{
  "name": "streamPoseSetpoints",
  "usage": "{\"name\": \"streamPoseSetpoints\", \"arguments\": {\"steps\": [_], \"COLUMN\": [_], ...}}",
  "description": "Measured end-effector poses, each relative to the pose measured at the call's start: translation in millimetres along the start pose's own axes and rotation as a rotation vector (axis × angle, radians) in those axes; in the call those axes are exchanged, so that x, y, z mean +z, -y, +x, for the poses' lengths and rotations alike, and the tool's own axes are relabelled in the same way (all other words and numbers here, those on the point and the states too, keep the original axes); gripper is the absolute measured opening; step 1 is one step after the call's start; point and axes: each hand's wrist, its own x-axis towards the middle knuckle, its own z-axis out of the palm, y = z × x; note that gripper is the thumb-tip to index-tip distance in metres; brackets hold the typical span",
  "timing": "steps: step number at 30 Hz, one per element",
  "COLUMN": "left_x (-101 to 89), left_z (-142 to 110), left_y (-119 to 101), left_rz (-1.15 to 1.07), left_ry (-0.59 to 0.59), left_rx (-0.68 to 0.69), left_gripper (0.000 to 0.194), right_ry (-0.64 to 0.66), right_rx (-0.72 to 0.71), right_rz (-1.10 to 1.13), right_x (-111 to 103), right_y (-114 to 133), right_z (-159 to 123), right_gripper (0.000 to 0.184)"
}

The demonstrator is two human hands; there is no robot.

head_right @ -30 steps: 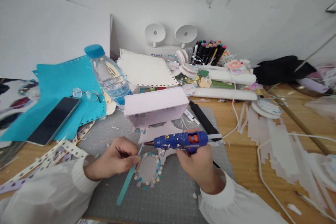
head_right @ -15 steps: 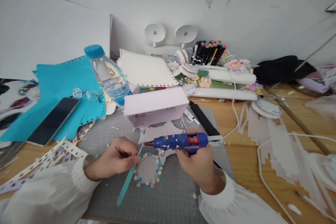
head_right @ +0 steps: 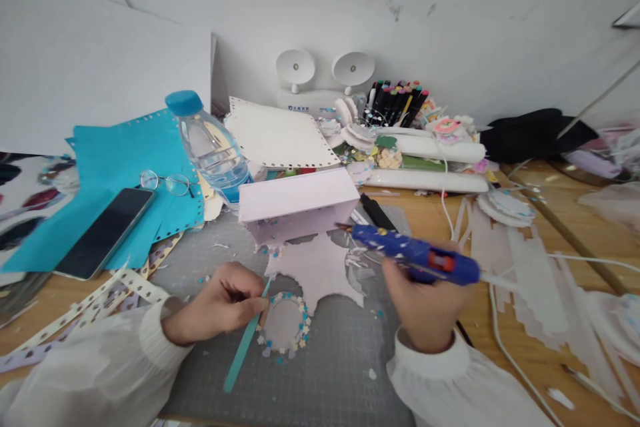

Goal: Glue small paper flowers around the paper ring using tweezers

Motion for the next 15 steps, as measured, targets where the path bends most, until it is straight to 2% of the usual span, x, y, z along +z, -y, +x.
{"name": "streamPoseSetpoints", "arguments": {"steps": [3,6,9,11,13,15], "left_x": [0.3,0.2,0.4,0.7,1.0,1.1], "left_z": [-0.2,-0.3,-0.3,-0.3,-0.2,0.1], "left_y": [-0.4,0.2,1.2,1.6,1.6,0.9], "left_rz": [0.0,0.015,0.024,0.013,0.003,-0.001], "left_ry": [-0.006,-0.002,-0.006,-0.009,-0.011,-0.015], "left_rx": [0.004,0.005,0.01,0.013,0.016,0.015], "left_gripper": [0.03,0.03,0.029,0.029,0.03,0.03], "right_ry": [-0.07,-0.025,0.122,0.267,0.408,0.484], "right_rx": [0.221,0.271,0.311,0.358,0.365,0.35], "right_rz": [-0.243,-0.417,-0.565,-0.611,-0.584,-0.541], "right_x": [-5.7,-12.9,-19.5,-22.3,-23.2,-22.9], "right_y": [-24.6,-49.4,-66.9,-74.5,-80.7,-87.2], "right_z": [14.2,25.6,34.0,37.3,38.8,38.9], "right_gripper": [0.036,0.034,0.046,0.051,0.05,0.043]}}
